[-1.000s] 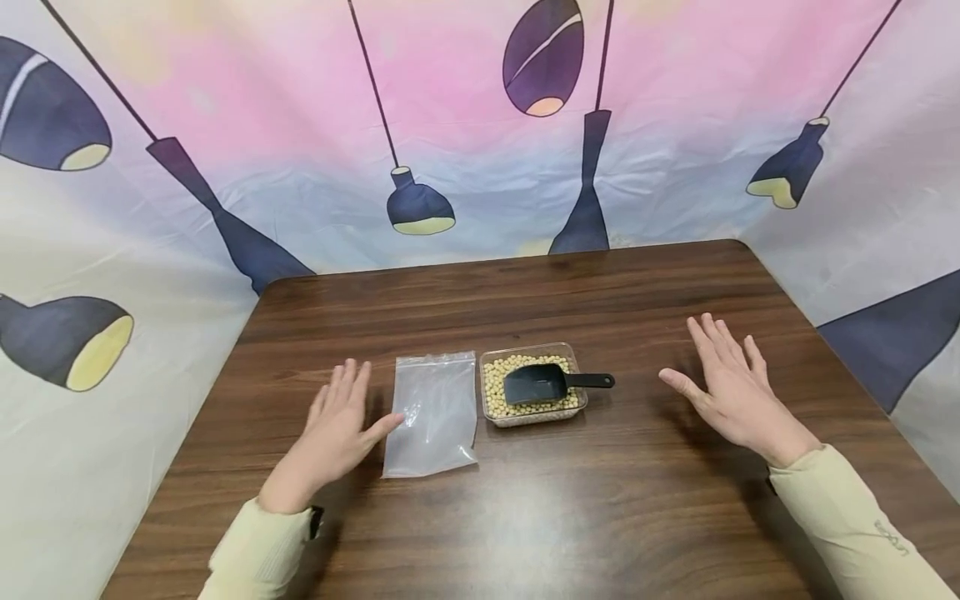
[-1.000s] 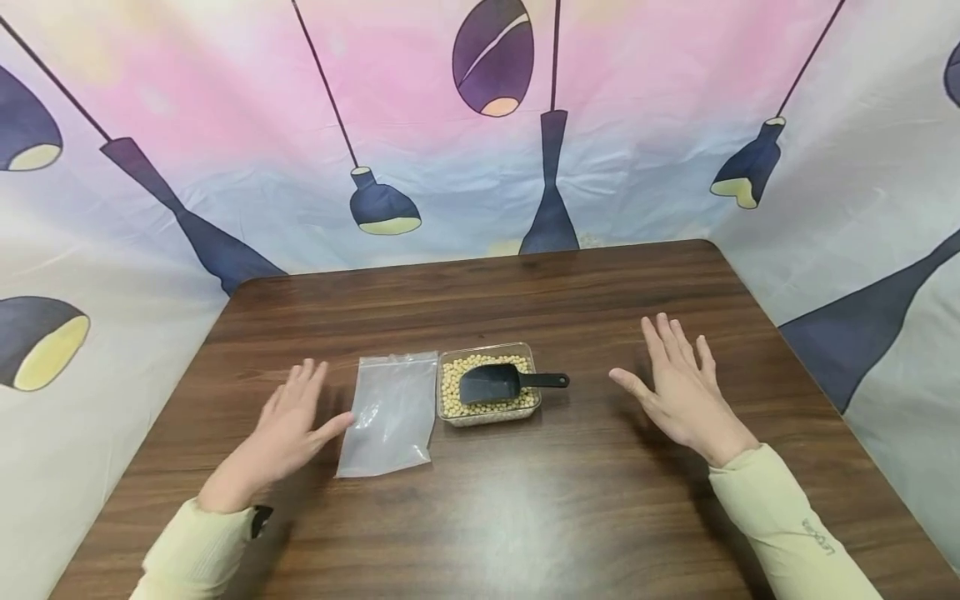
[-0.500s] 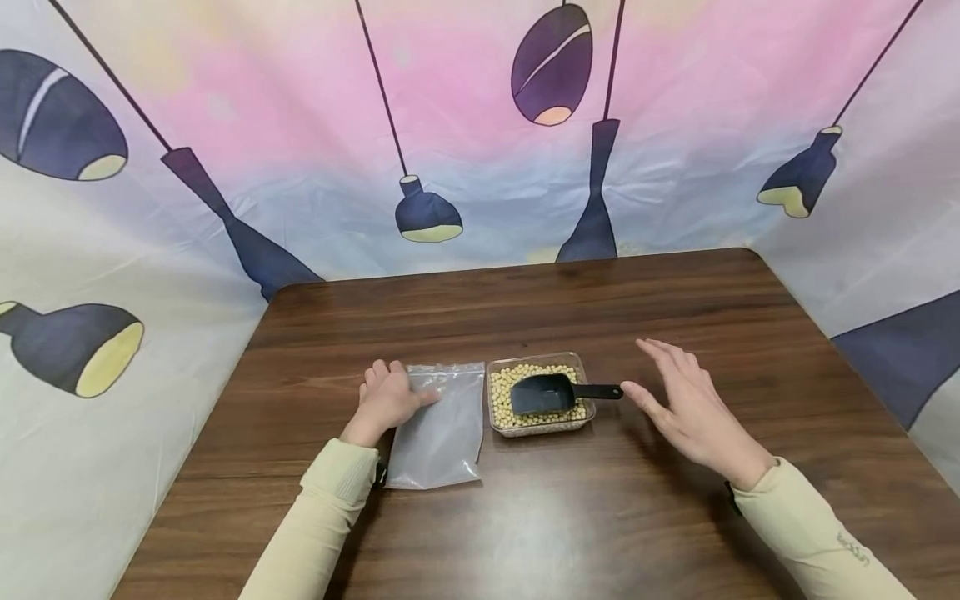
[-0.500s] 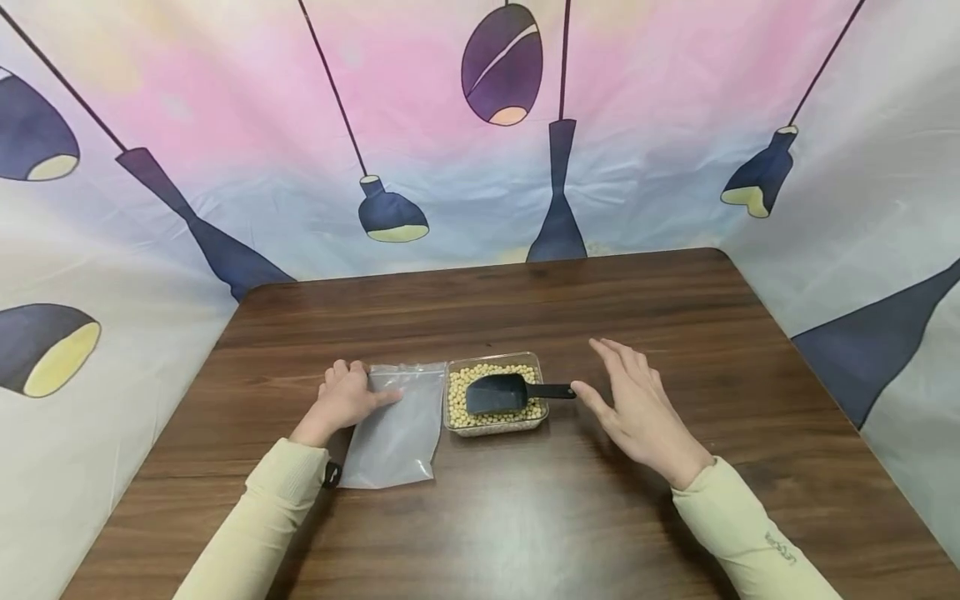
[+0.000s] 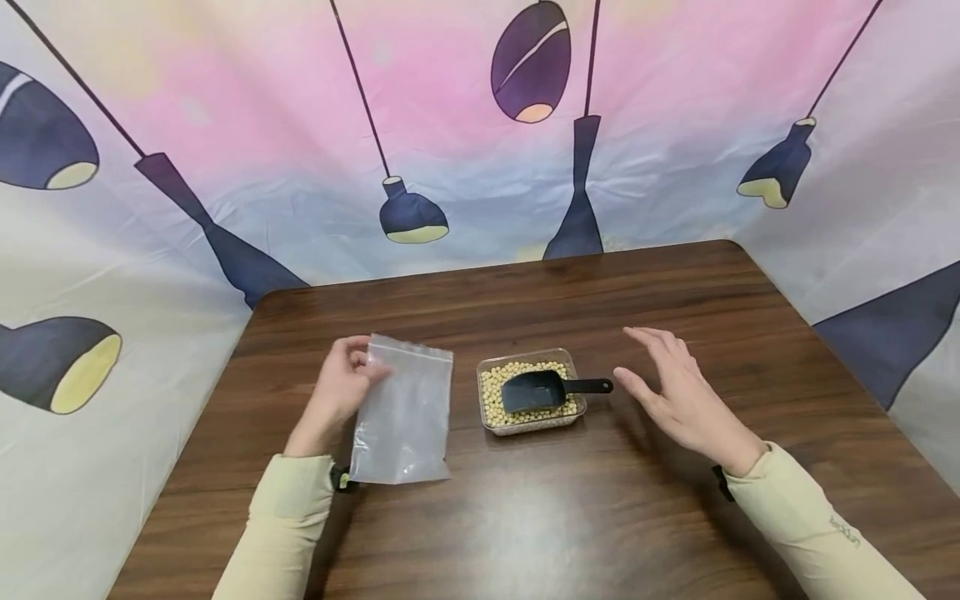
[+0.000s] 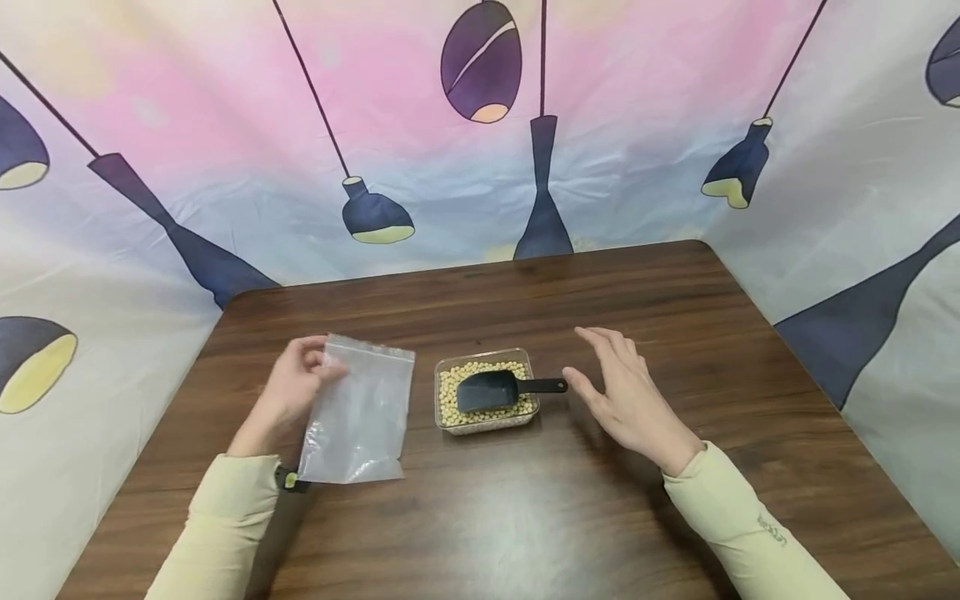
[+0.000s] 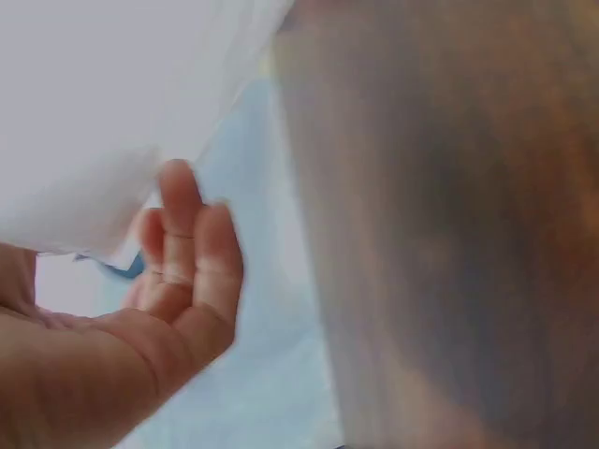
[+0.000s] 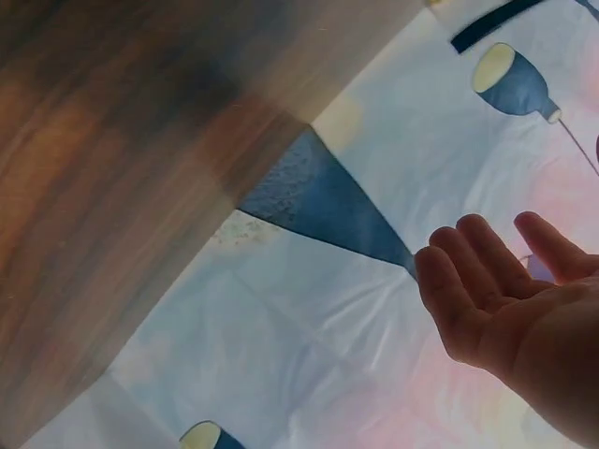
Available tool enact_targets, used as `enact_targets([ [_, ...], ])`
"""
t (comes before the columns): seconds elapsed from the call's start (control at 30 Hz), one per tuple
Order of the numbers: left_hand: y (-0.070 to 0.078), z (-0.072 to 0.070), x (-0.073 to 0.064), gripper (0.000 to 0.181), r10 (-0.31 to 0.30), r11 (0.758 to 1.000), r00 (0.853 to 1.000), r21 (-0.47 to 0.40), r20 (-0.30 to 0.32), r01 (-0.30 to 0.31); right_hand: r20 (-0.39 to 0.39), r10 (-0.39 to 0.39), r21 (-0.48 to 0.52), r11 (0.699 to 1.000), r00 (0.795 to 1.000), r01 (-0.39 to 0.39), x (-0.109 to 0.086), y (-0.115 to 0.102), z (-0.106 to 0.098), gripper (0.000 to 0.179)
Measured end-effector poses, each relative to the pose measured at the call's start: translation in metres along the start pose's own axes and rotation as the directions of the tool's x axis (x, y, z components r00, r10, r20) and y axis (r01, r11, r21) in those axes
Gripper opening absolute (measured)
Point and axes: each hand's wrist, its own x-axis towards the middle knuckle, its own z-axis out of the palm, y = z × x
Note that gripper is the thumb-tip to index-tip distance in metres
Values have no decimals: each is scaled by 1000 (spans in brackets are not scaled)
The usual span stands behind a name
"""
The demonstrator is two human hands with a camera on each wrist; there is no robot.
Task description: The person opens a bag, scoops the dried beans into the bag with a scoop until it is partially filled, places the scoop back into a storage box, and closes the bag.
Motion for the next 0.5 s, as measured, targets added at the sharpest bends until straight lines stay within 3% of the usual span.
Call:
enact_targets([
  [0.1, 9, -13, -8, 52, 95, 972, 995, -210, -41, -102, -49, -43, 23, 999, 998, 44, 6, -8, -1, 52],
  [0.23, 23, -16, -18, 41, 242, 879, 970, -414, -39, -236, -106, -120, 61, 990, 987, 127, 19, -26, 3, 43],
  [0.33, 32, -9, -27, 32, 313, 848, 950, -446, -17, -287, -97, -169, 120, 976, 981, 180, 27, -42, 10, 39],
  [0.4, 37, -2, -32, 27, 356, 850, 934, -416, 2, -323, -74, -189, 174, 964, 979, 200, 30, -53, 16, 37],
  [0.5, 50, 10, -42, 24, 436, 856, 898, -337, 65, -391, -24, -209, 266, 942, 978, 208, 32, -69, 26, 33],
])
